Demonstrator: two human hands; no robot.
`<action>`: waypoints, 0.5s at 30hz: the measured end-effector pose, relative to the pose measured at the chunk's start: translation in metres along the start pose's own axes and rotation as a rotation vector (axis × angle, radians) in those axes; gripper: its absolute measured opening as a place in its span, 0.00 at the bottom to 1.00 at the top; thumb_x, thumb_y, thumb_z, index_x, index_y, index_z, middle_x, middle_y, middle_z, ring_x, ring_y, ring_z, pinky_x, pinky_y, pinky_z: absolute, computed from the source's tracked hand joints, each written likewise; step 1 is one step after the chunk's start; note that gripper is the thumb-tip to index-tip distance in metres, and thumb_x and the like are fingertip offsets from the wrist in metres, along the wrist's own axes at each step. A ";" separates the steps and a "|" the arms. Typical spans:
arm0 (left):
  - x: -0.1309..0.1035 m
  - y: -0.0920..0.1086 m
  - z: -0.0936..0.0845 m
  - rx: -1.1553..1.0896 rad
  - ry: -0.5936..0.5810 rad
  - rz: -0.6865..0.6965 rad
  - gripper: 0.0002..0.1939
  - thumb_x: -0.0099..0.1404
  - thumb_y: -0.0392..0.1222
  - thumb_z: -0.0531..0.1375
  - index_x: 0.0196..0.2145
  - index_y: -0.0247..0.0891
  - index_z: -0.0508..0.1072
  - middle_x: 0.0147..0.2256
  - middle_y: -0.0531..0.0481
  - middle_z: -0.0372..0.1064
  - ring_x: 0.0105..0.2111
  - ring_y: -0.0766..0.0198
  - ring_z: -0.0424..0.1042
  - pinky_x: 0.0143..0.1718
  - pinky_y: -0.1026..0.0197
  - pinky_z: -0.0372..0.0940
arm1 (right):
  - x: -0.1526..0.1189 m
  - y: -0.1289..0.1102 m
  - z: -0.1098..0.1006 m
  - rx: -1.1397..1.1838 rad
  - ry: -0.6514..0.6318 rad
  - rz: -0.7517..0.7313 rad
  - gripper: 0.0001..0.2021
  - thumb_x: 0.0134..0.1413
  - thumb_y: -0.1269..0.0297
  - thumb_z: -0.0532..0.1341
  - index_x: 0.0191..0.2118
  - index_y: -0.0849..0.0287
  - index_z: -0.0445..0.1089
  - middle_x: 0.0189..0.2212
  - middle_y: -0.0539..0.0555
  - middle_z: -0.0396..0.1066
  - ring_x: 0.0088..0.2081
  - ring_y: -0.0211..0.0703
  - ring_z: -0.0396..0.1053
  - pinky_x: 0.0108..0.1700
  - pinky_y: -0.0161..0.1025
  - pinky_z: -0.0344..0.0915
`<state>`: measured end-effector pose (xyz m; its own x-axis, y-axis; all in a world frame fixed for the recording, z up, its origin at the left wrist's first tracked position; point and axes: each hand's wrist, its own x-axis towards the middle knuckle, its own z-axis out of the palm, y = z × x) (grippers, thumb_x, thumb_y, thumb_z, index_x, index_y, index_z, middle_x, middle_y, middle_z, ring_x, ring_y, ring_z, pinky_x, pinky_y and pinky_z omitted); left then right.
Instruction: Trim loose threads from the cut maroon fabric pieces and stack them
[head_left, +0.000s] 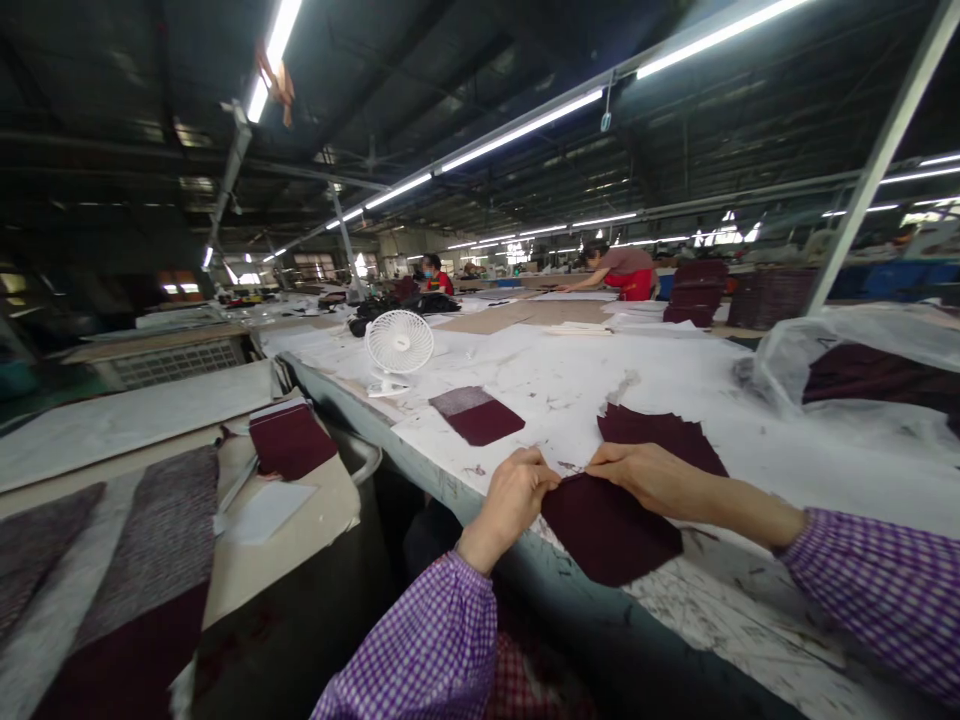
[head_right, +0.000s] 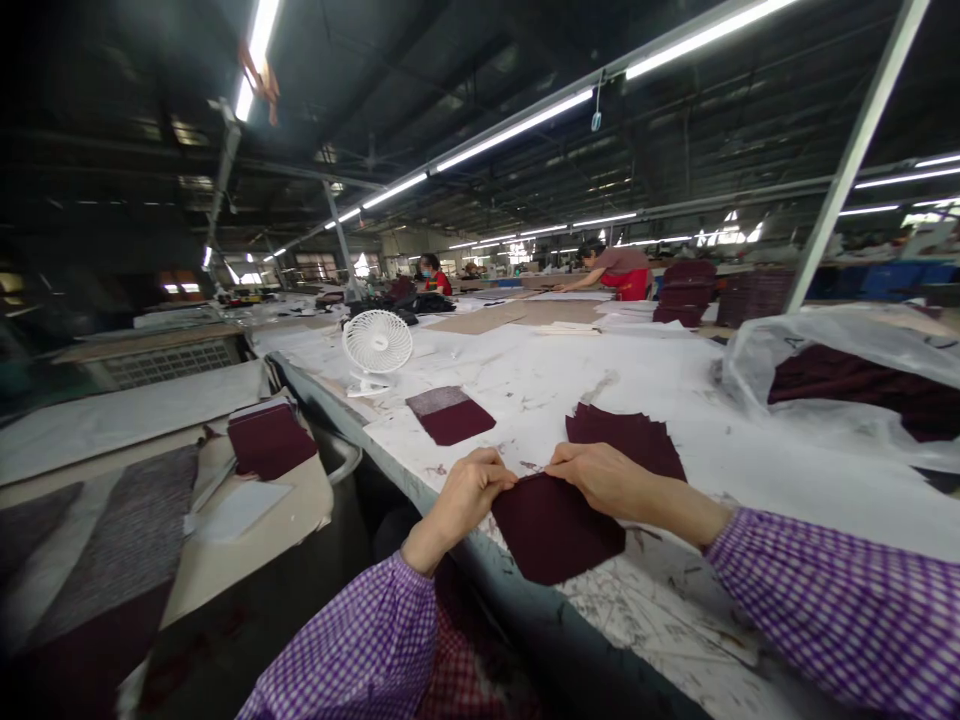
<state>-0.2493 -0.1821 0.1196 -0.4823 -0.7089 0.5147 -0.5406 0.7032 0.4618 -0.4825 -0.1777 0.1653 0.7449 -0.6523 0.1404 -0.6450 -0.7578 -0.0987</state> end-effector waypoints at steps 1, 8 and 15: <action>0.000 0.000 0.000 0.029 0.007 0.036 0.13 0.64 0.33 0.53 0.31 0.38 0.78 0.30 0.49 0.67 0.34 0.65 0.66 0.37 0.65 0.60 | 0.001 -0.001 -0.002 -0.005 -0.025 -0.013 0.19 0.57 0.76 0.47 0.46 0.58 0.72 0.40 0.56 0.70 0.40 0.42 0.68 0.43 0.36 0.63; 0.000 0.005 -0.004 0.181 -0.050 0.167 0.17 0.69 0.38 0.48 0.31 0.38 0.76 0.30 0.49 0.66 0.35 0.63 0.63 0.38 0.64 0.60 | 0.017 -0.012 -0.015 -0.232 -0.178 -0.042 0.28 0.48 0.81 0.49 0.54 0.52 0.67 0.32 0.55 0.66 0.30 0.39 0.65 0.32 0.34 0.58; -0.012 0.001 -0.015 -0.018 0.024 -0.076 0.07 0.63 0.35 0.56 0.31 0.36 0.75 0.32 0.49 0.68 0.37 0.63 0.66 0.40 0.63 0.61 | 0.028 -0.017 -0.016 -0.415 -0.211 -0.148 0.33 0.43 0.83 0.51 0.55 0.51 0.66 0.28 0.54 0.66 0.22 0.36 0.58 0.25 0.36 0.48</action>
<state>-0.2334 -0.1726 0.1248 -0.4233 -0.7589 0.4948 -0.5622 0.6484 0.5134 -0.4536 -0.1822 0.1871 0.8246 -0.5595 -0.0837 -0.5108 -0.8000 0.3149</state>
